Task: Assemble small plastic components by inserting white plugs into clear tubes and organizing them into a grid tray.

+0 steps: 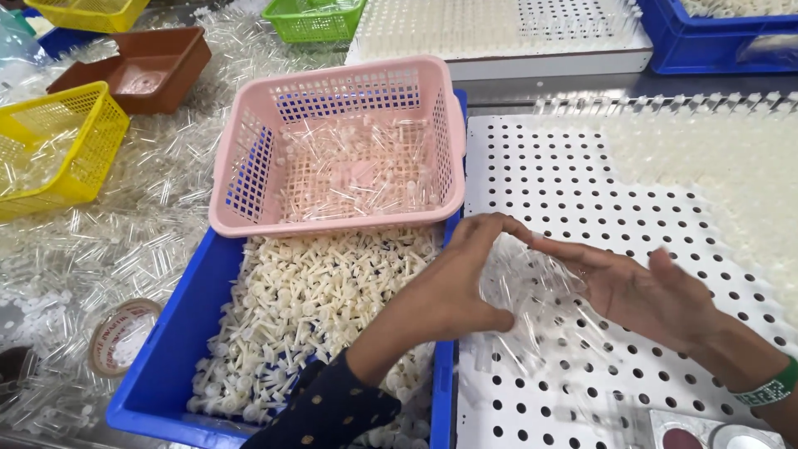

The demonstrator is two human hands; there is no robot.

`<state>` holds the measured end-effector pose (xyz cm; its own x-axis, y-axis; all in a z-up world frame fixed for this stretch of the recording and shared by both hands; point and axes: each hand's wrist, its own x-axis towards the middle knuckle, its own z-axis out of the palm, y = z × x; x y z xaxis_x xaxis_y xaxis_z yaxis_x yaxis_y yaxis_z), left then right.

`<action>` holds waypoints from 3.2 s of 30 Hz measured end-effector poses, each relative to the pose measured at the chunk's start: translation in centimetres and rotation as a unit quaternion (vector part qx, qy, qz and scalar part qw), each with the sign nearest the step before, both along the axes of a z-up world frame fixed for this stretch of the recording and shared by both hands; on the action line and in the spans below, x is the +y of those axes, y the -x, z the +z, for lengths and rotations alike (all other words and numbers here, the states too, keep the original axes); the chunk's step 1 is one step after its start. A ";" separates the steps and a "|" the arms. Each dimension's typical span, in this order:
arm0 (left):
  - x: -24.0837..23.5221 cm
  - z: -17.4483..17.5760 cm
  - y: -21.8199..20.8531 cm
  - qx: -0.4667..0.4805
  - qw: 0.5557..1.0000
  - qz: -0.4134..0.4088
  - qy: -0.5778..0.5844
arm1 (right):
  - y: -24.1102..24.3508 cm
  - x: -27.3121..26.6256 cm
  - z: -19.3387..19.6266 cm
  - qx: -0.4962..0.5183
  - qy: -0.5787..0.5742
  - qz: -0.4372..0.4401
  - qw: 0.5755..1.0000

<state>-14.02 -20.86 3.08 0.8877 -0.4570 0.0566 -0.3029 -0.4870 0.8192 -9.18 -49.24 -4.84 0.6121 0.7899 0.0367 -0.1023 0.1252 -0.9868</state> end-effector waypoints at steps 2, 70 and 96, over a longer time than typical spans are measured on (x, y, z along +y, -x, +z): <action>0.7 0.2 -0.2 -0.016 1.000 -0.016 0.009 | -0.4 -0.8 -1.1 0.041 -0.020 -0.003 0.999; 8.4 -5.8 -21.6 -0.143 0.933 0.256 -0.208 | -2.8 0.4 -1.6 -0.131 0.104 -0.258 0.952; -1.2 -0.8 0.8 -0.134 0.987 0.073 0.056 | -1.8 6.5 4.1 -0.541 0.394 -0.070 0.740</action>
<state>-14.86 -22.04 2.24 0.8900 -0.3020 0.3417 -0.4492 -0.4519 0.7707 -7.36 -42.76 -0.74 0.6381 0.7595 0.1268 0.7611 -0.5971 -0.2535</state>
